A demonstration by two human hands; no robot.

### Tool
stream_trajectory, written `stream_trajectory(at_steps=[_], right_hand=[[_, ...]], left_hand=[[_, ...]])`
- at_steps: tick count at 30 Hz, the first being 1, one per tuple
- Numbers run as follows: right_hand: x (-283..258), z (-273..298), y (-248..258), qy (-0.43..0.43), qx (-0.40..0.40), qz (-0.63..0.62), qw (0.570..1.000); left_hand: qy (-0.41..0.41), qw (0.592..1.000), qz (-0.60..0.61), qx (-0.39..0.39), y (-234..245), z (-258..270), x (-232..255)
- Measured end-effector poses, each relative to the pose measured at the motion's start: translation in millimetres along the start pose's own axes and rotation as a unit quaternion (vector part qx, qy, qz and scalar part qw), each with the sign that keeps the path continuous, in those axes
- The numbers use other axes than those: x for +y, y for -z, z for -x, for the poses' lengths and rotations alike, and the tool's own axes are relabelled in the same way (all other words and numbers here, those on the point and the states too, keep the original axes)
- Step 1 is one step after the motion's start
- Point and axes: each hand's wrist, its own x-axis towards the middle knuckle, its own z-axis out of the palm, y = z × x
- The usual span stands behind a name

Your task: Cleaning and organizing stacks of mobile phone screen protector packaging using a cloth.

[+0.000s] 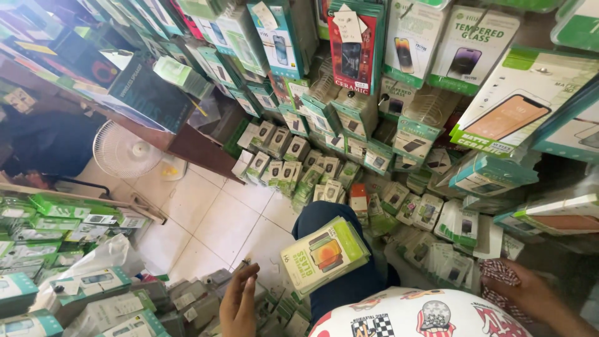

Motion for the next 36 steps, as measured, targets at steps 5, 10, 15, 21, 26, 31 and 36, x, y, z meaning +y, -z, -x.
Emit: stream_trajectory(at_steps=[5, 10, 15, 21, 26, 31, 36], right_hand=[[-1.7, 7.7, -2.7, 0.025, 0.002, -0.076, 0.997], [-13.4, 19.0, -7.1, -0.056, -0.008, -0.021, 0.998], [-16.4, 21.1, -7.0, -0.048, -0.019, -0.023, 0.998], [-29.7, 23.5, -4.9, -0.034, -0.047, -0.052, 0.997], [-33.1, 23.3, -7.5, -0.021, -0.06, -0.084, 0.994], [-16.4, -9.0, -11.2, 0.017, -0.056, -0.043, 0.997], [-9.3, -44.3, -37.3, 0.084, -0.058, -0.183, 0.978]], left_hand=[[-0.036, 0.998, 0.042, -0.017, 1.7, -6.9, -9.6], [-0.021, 0.996, 0.085, 0.023, -4.2, -7.5, -12.2], [-0.003, 0.999, 0.045, 0.03, -6.0, -7.1, -2.6], [0.005, 1.0, 0.006, 0.021, -2.7, -10.5, -11.0], [0.001, 0.999, 0.022, 0.036, -4.7, -15.9, -23.8], [-0.033, 0.999, -0.025, 0.012, -11.9, -14.7, -10.4], [-0.278, 0.956, -0.09, -0.014, -45.7, -0.9, 38.1]])
